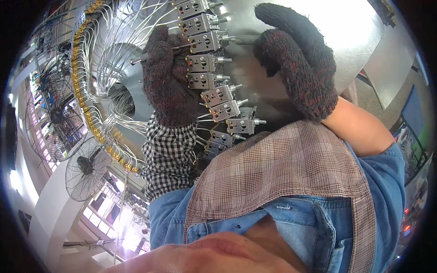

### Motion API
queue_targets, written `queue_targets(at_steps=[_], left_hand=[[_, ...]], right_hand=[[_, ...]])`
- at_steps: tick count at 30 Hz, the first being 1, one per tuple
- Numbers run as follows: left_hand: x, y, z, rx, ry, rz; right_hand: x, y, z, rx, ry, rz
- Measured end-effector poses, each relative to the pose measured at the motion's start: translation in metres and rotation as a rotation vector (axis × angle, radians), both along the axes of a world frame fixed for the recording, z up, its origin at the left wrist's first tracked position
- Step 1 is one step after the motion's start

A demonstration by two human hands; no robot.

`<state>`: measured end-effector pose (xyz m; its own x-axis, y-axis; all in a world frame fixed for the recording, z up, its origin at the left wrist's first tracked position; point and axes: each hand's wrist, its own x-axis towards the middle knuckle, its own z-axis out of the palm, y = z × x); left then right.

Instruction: The person is assembling an industrial machine component by inserting and arranging several wires into a circular metal stator.

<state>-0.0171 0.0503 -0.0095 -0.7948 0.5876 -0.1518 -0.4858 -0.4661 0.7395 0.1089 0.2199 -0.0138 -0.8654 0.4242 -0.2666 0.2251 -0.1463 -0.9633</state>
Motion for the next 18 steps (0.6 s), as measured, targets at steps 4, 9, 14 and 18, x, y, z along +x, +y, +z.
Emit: queue_targets(at_steps=[4,9,14,18], left_hand=[[-0.006,-0.011,-0.012,-0.007,-0.012,-0.03],[0.002,0.001,0.015,-0.184,-0.029,0.024],[-0.003,-0.006,0.017,-0.269,-0.037,-0.061],[0.001,-0.005,0.008,-0.151,0.027,-0.008]], right_hand=[[0.001,-0.007,0.002,0.1,0.136,-0.044],[0.003,-0.002,0.003,0.082,0.109,0.008],[0.005,-0.006,0.004,0.038,0.169,-0.058],[0.008,0.001,0.003,0.225,0.201,0.021]])
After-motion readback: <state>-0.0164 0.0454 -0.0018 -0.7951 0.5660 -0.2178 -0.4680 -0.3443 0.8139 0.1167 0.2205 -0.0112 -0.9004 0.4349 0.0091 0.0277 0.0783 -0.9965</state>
